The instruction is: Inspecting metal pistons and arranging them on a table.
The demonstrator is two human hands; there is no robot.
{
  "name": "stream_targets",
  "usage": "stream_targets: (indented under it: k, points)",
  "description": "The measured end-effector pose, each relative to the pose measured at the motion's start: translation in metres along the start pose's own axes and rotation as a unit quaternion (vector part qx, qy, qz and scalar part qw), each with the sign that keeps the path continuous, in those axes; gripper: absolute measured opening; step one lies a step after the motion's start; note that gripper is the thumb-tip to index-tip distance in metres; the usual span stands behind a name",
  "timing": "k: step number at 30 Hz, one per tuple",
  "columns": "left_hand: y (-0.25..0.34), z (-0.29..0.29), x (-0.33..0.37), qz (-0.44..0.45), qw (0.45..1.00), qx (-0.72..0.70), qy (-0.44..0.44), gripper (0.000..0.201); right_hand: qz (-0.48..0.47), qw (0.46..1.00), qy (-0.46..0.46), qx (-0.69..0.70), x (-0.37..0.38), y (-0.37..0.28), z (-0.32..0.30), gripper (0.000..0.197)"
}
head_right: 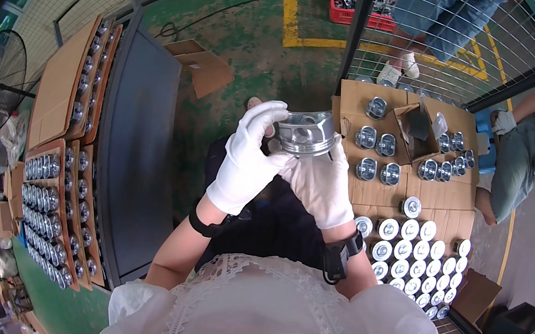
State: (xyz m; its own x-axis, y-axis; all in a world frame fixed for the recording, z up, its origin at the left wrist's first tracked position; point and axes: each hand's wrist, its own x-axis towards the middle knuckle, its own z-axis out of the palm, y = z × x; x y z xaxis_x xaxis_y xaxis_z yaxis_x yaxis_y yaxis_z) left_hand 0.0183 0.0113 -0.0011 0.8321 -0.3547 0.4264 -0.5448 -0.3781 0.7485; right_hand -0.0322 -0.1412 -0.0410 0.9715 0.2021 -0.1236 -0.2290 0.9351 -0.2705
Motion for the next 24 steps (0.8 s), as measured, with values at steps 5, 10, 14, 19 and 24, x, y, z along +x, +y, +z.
stream_targets:
  k: [5,10,14,19,24]
  points:
    - [0.006,0.012,0.002,-0.013,1.000,0.003,0.019,0.064,-0.136,0.977,0.073,-0.147,0.006,0.010,-0.009,0.049]
    - [0.005,0.018,-0.002,-0.050,0.998,0.001,0.023,0.058,-0.197,0.950,0.146,-0.192,-0.002,0.027,-0.015,0.041]
    - [0.000,0.020,-0.003,-0.056,0.998,-0.013,0.032,0.056,-0.178,0.948,0.175,-0.198,0.000,0.029,-0.017,0.045]
    - [-0.006,0.020,-0.005,-0.040,0.996,-0.062,0.055,0.058,0.067,0.996,0.021,0.058,0.011,0.018,-0.024,0.085]
    - [-0.011,0.016,-0.006,-0.014,0.997,-0.047,0.052,0.056,0.056,0.995,-0.015,0.086,0.011,0.016,-0.023,0.080]
